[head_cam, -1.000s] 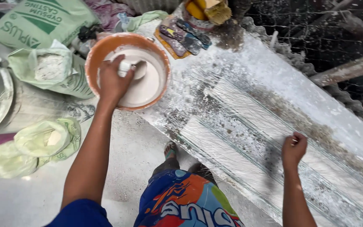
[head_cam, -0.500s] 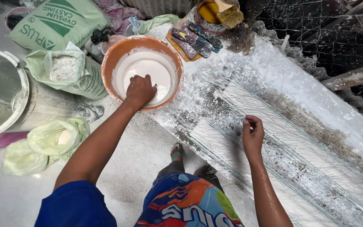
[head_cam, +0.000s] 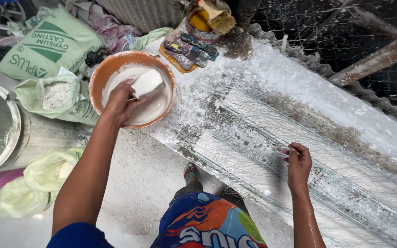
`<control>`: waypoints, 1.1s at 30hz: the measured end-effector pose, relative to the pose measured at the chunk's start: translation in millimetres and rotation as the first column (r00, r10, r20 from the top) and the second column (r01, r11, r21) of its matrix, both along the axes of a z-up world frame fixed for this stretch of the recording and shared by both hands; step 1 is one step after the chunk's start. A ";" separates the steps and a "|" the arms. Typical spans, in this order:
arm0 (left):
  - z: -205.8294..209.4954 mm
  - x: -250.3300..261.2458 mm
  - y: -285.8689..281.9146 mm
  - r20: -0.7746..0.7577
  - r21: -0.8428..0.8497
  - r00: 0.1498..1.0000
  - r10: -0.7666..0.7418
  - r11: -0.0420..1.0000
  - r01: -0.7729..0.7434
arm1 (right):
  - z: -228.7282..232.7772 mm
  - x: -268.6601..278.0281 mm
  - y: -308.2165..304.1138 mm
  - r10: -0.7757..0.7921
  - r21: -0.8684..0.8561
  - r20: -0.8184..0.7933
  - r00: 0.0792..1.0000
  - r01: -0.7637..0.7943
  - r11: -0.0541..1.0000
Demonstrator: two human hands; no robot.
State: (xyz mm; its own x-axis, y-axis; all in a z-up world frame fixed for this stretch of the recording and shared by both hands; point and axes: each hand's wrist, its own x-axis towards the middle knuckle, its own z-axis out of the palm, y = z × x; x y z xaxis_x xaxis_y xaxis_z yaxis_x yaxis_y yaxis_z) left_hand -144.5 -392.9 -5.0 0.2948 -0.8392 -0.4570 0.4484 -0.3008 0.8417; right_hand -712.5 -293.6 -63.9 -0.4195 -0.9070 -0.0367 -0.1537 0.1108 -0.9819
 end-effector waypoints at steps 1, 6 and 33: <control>13.3 -3.2 2.2 0.005 -0.005 1.000 -0.007 1.000 0.007 | -0.6 -7.1 2.5 -0.007 -0.005 0.005 1.000 0.007 1.000; 89.2 -52.7 17.1 -0.107 -0.127 0.991 0.078 0.988 -0.092 | 5.1 -40.3 15.7 -0.027 0.014 0.065 0.998 0.026 1.000; -63.5 -253.1 -73.4 0.292 -0.132 0.941 -0.169 0.968 0.215 | -14.1 -82.8 94.4 -0.260 0.113 0.138 0.956 0.246 0.963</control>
State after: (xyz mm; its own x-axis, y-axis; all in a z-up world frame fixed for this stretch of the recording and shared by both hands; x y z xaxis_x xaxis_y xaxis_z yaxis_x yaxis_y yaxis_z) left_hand -397.6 -466.3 -68.5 0.2157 -0.9475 -0.2361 0.1387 -0.2096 0.9679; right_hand -795.3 -199.2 -78.0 -0.6179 -0.7613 -0.1965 0.0393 0.2196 -0.9748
